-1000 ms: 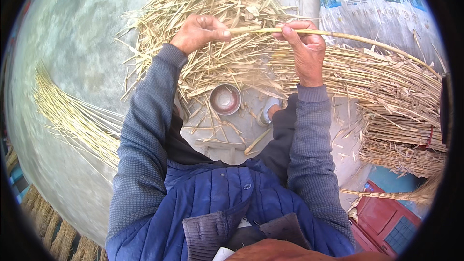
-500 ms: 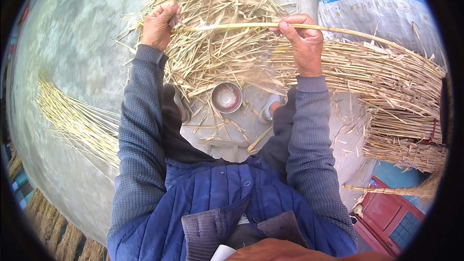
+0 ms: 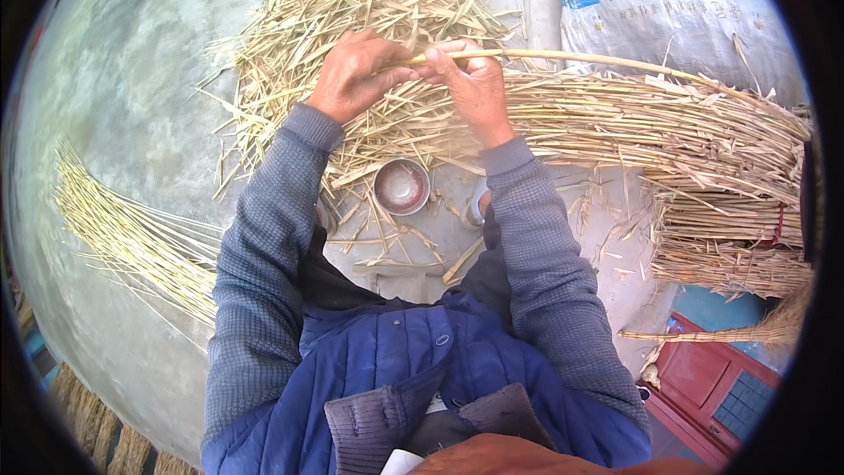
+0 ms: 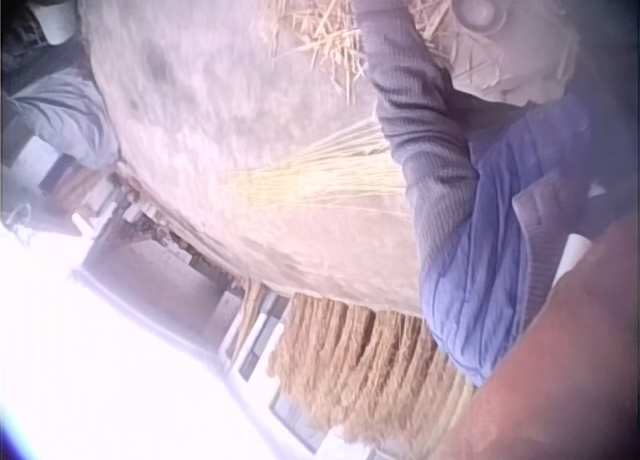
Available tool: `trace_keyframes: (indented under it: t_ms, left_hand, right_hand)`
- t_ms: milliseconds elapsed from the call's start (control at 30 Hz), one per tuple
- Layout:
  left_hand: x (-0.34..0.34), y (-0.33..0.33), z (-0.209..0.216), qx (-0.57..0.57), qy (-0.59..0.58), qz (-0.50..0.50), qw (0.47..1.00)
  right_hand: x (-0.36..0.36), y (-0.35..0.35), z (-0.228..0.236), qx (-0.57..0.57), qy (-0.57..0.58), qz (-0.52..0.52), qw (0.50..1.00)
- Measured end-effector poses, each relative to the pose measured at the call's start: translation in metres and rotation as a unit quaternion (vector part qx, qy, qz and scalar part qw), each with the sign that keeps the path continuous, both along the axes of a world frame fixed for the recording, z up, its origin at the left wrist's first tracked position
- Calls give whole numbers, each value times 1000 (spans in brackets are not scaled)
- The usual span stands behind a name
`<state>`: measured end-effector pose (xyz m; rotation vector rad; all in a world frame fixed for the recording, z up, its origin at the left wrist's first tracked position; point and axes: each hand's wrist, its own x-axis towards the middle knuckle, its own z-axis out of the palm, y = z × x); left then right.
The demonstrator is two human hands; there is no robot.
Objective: The person sits on the floor and repeatedly picks up long dried straw stalks, strips off the outer layers by hand, and places the processed pieces into a pile. The person handles the straw one at a time and continues the same stripping motion throughout the clip.
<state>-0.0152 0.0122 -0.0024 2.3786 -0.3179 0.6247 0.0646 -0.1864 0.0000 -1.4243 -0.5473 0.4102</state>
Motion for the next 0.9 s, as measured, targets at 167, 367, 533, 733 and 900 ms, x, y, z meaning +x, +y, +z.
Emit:
trace_keyframes:
  t_ms: [167, 367, 533, 733, 900]
  left_hand:
    - [-3, 33, 5, -35, 135, 45, 989]
    - [-28, 101, -24, -77, 272, 105, 953]
    - [-24, 73, 1, -19, 215, 110, 970]
    - [-1, -14, 7, -94, 47, 15, 994]
    - [-1, -7, 5, -143, 103, 44, 983]
  right_hand:
    - [10, -12, 14, -13, -12, -21, 1000]
    - [35, -65, 47, 42, -38, -90, 994]
    - [32, -67, 52, 4, -40, -78, 996]
    - [1, -24, 38, -6, -4, -12, 1000]
    - [6, -28, 46, -15, -35, -75, 996]
